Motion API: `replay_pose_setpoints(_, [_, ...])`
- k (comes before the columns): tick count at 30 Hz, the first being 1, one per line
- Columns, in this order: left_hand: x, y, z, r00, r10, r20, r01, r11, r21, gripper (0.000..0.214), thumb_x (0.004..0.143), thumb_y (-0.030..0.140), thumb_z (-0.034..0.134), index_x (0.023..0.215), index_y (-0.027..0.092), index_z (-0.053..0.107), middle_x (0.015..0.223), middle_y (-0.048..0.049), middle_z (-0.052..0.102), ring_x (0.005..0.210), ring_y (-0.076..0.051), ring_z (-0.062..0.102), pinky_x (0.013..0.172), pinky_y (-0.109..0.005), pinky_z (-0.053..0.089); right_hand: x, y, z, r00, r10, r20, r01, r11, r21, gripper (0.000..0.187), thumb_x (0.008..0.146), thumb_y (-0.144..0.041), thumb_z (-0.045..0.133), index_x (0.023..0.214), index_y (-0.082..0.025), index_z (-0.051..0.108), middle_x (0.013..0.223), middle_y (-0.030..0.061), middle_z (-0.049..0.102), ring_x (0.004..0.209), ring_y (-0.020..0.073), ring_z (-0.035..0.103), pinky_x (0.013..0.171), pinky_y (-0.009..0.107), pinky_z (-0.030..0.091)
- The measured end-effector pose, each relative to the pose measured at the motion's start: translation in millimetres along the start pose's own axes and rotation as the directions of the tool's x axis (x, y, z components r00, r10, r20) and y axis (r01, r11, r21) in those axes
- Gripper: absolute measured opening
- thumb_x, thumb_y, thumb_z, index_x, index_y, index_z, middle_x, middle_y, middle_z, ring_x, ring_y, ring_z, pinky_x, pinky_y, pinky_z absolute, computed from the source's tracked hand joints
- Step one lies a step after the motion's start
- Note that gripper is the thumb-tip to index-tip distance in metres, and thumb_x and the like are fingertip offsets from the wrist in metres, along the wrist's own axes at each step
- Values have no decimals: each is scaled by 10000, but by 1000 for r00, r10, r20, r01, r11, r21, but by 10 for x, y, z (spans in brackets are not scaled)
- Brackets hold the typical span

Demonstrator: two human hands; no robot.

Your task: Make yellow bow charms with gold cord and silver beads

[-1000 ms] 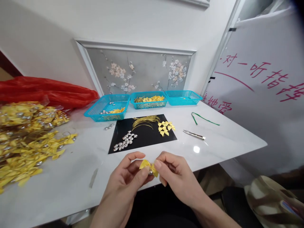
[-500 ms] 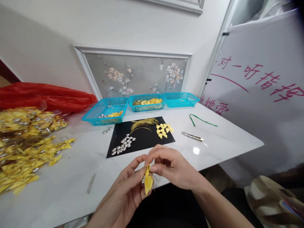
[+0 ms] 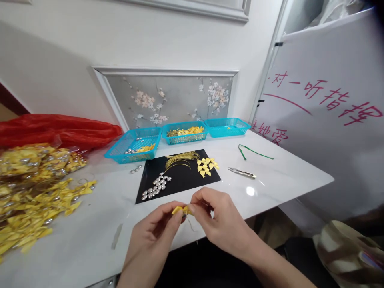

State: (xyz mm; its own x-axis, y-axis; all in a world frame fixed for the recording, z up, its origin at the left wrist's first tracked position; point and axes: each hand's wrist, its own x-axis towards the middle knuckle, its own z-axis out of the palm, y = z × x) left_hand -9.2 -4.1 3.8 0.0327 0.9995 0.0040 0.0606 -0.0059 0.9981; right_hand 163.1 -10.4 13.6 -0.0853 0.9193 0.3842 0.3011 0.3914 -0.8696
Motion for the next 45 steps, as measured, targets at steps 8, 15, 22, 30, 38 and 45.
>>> replay_pose_setpoints(8, [82,-28,83,996,-80,38,84,989,-119,285,717,427,818,892,204,790,873,-36,781,834,-180,700,794,-238,572,-60,235,135,972,236,-5,-213,885,415,223,935,-381,537,960,-170,605,866,29,618,628,109,546,569,230,481])
replay_pose_setpoints(15, [153,-81,96,997,-81,-15,79,988,-135,367,686,389,847,983,208,729,849,-11,780,822,-159,708,794,-220,568,-270,318,225,913,342,225,-399,865,304,90,881,-243,594,862,-168,638,543,-53,533,457,80,466,485,200,383])
replay_pose_setpoints(22, [108,-44,152,996,-74,51,80,990,-112,487,666,375,865,1074,208,656,800,-13,785,809,-176,711,825,-272,568,-48,150,-29,979,-197,-55,193,979,-70,221,952,-150,503,864,-178,704,812,39,647,724,139,603,697,249,482])
replay_pose_setpoints(30, [139,-78,222,976,-183,114,196,973,-119,441,749,348,796,1126,200,625,864,-49,781,876,-201,714,822,-306,555,136,329,12,999,-16,-40,12,994,-107,150,924,-179,548,859,-172,683,814,28,645,663,130,558,622,249,438])
replay_pose_setpoints(38, [145,-101,177,966,-199,168,211,976,-54,503,746,378,791,1184,210,610,908,-60,788,898,-208,724,916,-347,533,77,383,-39,985,164,56,-161,985,-62,125,867,-162,569,765,-170,641,634,-40,581,577,96,496,543,202,374])
replay_pose_setpoints(45, [291,-146,-87,997,-68,47,61,988,140,516,683,489,795,1089,195,672,1125,-141,753,1124,-309,666,1006,-419,488,103,423,-6,978,200,53,-190,970,-153,202,880,-157,545,696,-169,626,608,-22,576,561,113,492,533,226,339])
